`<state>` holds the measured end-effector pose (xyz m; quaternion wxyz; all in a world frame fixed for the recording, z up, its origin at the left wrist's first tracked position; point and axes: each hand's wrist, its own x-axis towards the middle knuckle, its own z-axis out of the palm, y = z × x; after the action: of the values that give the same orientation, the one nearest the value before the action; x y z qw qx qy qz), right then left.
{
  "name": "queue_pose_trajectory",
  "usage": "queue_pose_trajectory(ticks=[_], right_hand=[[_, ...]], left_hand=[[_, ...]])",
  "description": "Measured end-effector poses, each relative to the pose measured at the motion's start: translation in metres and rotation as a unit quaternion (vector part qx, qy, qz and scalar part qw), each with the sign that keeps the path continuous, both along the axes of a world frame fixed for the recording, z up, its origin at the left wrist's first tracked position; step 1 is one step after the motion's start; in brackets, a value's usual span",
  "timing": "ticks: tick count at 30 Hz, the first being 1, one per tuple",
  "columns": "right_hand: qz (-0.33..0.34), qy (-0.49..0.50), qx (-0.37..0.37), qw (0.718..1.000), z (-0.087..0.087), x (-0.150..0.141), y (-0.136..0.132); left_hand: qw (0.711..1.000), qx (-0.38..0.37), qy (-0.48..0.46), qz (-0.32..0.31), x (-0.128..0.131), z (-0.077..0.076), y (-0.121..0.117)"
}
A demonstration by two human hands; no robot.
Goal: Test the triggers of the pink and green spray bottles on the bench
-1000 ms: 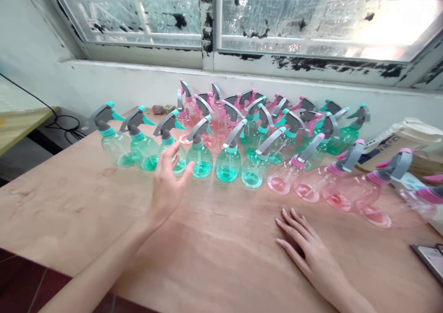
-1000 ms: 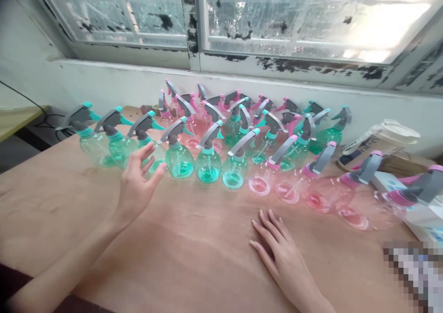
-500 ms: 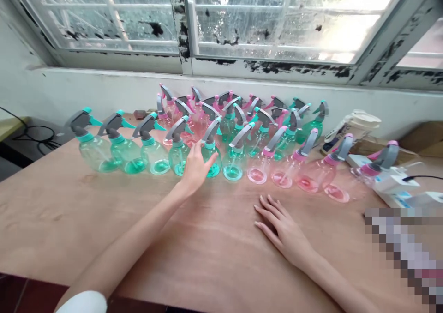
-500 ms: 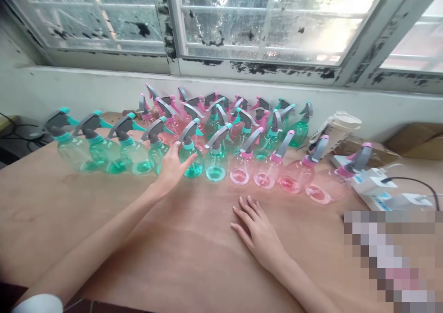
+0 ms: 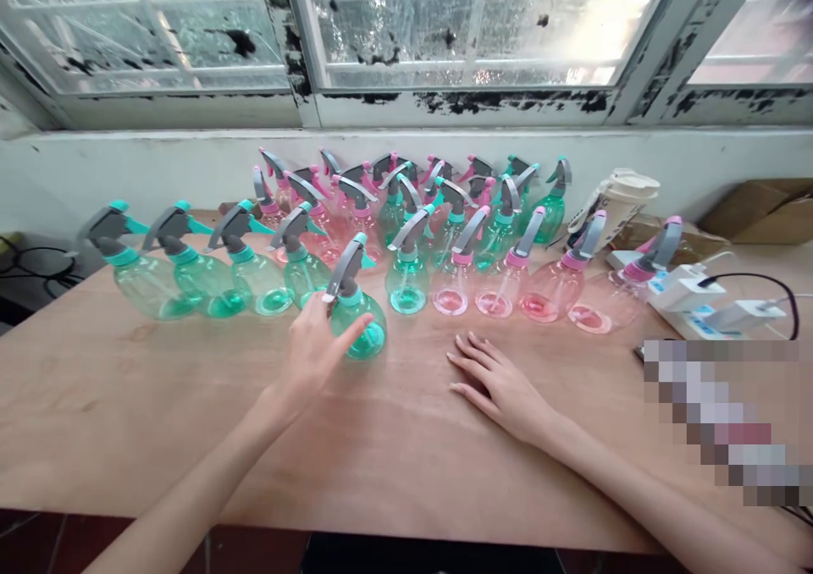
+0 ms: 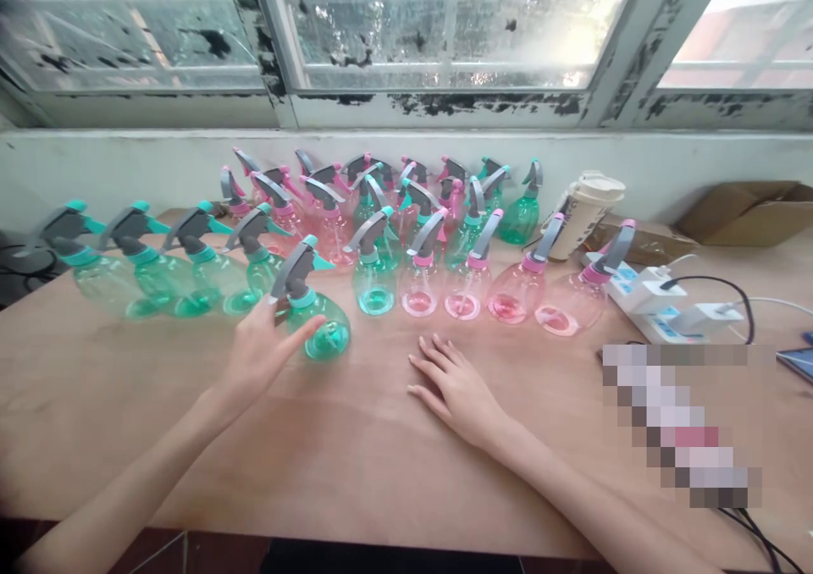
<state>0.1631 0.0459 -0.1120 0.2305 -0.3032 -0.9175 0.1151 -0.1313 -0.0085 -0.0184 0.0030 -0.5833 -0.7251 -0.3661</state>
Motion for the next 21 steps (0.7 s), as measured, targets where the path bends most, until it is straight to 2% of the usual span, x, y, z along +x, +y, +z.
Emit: queue_pose_trajectory(ticks=[5,8,11,16,21], right_hand=[[0.018,-0.011,-0.002,1.0,0.006,0.006,0.008],[0.013,-0.012,-0.006,1.0,0.008,0.007,0.011],[0.016,-0.008,-0.009,1.0,0.01,0.01,0.014],[0.023,0.017,-0.011,1.0,0.009,0.013,0.022],[0.029,0.032,-0.02,0.999,0.007,0.014,0.026]], left_hand=[[0.995,0.002,-0.029,-0.1,0.039,-0.002,-0.023],[0.987,-0.002,-0.039,-0.154,0.063,-0.002,-0.023],[0.982,-0.007,-0.049,-0.18,0.078,-0.004,-0.016],[0.978,-0.025,-0.084,-0.19,0.083,-0.006,-0.005],[0.955,-0.045,-0.159,-0.245,0.08,0.004,0.008]])
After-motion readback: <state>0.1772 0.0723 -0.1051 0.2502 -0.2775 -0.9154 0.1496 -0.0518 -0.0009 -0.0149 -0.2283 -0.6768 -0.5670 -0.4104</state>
